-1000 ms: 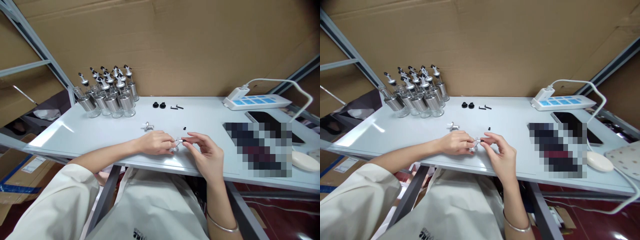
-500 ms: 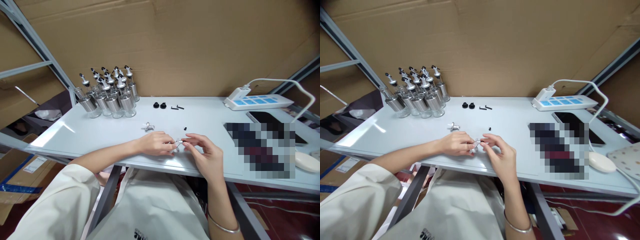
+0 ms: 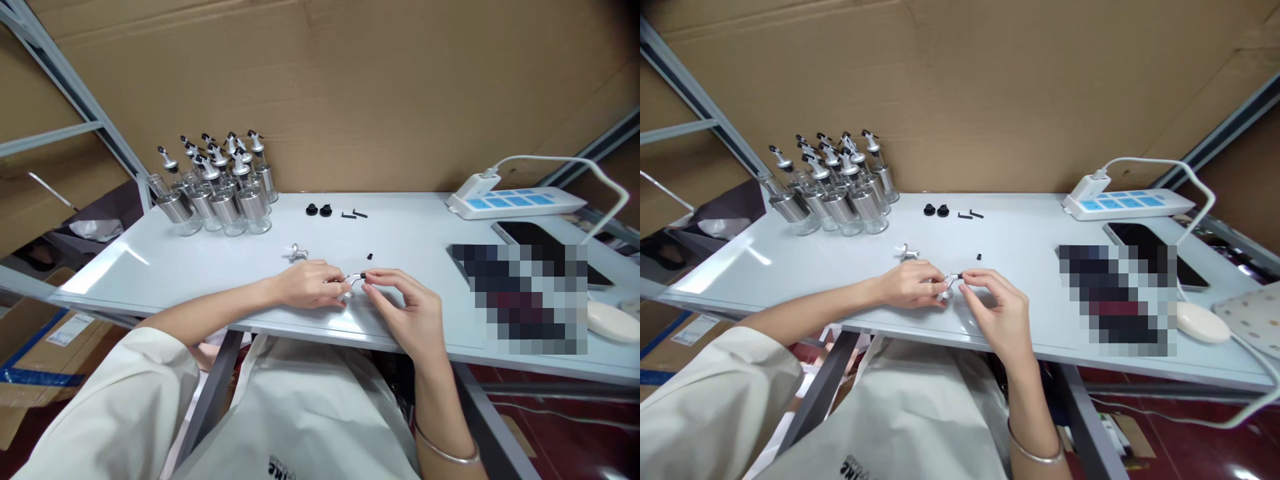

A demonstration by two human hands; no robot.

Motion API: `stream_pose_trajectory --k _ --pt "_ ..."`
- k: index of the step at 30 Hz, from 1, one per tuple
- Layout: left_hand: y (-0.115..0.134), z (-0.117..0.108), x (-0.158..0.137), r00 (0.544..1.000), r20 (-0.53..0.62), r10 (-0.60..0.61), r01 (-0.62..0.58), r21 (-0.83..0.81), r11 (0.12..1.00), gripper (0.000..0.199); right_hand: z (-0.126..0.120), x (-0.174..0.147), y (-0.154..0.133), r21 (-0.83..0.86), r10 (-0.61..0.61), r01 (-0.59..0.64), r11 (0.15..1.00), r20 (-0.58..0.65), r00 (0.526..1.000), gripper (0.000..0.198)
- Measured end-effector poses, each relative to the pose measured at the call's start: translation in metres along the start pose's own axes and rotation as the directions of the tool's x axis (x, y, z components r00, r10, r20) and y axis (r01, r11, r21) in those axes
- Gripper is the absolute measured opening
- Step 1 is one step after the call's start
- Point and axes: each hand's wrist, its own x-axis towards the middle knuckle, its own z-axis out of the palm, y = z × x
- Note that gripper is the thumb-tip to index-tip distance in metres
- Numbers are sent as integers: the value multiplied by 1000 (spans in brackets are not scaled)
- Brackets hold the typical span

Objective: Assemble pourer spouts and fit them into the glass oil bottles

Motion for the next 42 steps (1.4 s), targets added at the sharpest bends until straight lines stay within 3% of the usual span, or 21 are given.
stream_pose_trajectory --k 5,12,21,27,34,39,42 --pt "3 -2 1 994 -96 55 -50 56 997 24 -1 1 0 -1 -79 79 997 37 996 12" --pt "1 1 -4 999 30 36 -39 86 996 21 -1 3 -1 6 -84 84 996 70 994 11" --pt "3 0 -2 999 -29 37 -35 72 997 16 -1 1 -1 27 -75 73 997 97 992 8" --pt "1 -1 -2 999 -53 7 -7 4 1000 27 -1 0 -2 38 -36 32 999 111 993 9" --pt "-2 4 -5 987 -122 -105 95 -87 992 38 -1 1 -5 29 -25 19 999 203 979 26" --pt "-1 2 -1 988 -142 -58 54 -30 998 33 -1 1 -5 33 17 -22 999 149 989 12" --pt "-1 3 -1 983 -177 -39 41 8 999 31 -2 1 -6 45 9 -19 999 221 975 8"
